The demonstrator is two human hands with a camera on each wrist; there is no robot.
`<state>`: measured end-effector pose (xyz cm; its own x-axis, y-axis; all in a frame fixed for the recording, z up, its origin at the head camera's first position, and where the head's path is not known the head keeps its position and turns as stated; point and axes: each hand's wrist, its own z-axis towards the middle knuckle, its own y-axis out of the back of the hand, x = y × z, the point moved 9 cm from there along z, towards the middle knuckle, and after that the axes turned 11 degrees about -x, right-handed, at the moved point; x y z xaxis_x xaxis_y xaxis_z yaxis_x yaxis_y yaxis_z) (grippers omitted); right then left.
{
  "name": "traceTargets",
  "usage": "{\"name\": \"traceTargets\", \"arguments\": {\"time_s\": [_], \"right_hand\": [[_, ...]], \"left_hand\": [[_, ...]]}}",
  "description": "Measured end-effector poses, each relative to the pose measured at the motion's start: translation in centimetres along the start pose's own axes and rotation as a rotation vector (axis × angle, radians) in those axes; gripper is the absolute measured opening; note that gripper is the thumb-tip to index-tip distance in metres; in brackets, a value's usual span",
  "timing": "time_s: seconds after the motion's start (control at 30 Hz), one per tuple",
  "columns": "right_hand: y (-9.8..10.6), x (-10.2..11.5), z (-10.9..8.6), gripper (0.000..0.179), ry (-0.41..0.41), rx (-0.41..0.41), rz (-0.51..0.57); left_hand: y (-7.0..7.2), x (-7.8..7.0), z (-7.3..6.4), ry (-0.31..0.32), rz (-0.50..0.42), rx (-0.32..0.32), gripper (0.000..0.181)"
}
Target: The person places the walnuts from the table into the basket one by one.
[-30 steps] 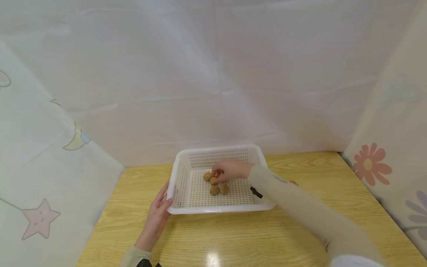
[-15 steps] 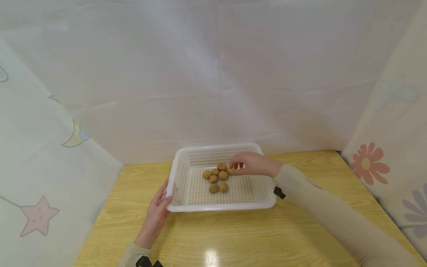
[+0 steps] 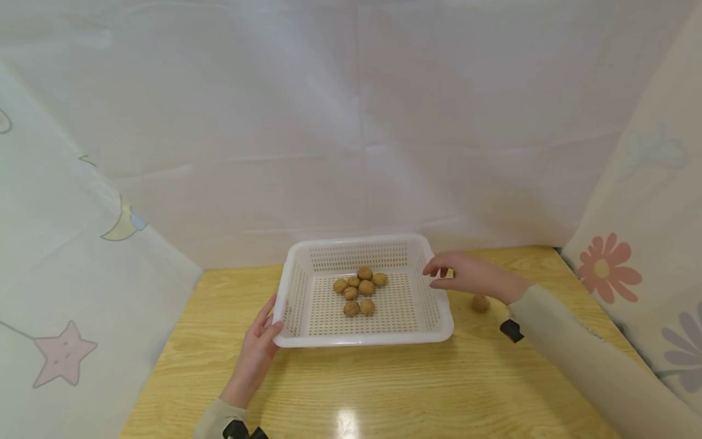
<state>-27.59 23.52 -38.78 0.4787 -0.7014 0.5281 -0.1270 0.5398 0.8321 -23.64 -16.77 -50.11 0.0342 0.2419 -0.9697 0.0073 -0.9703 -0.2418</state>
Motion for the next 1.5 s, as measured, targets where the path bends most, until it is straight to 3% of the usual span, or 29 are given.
{"name": "traceTargets", "arguments": {"time_s": [0.3,0.6,0.77,0.93,1.5], "right_hand": [[1.6,-4.8,-4.2,0.024,-0.047,-0.082,-0.023],[0.3,-9.5,-6.5,0.033,-0.146,-0.113,-0.174],[-0.8,-11.4,-7.1,0.038,-0.234,-0.087,-0.163],[-1.7,-12.2,-7.6,0.037,-0.288,-0.064,-0.141],[-2.8,-12.9,-7.9,0.040,-0.295,-0.068,-0.090]], "left_hand": [[0.0,-0.2,0.1,-0.010,0.009,-0.005,0.070],[-0.1,-0.3,0.2,-0.011,0.016,-0.006,0.069],[-0.2,-0.4,0.1,-0.015,0.020,-0.002,0.069],[-0.2,-0.4,0.1,-0.011,0.018,-0.004,0.069],[-0.1,-0.1,-0.1,-0.009,0.018,0.004,0.069]]}}
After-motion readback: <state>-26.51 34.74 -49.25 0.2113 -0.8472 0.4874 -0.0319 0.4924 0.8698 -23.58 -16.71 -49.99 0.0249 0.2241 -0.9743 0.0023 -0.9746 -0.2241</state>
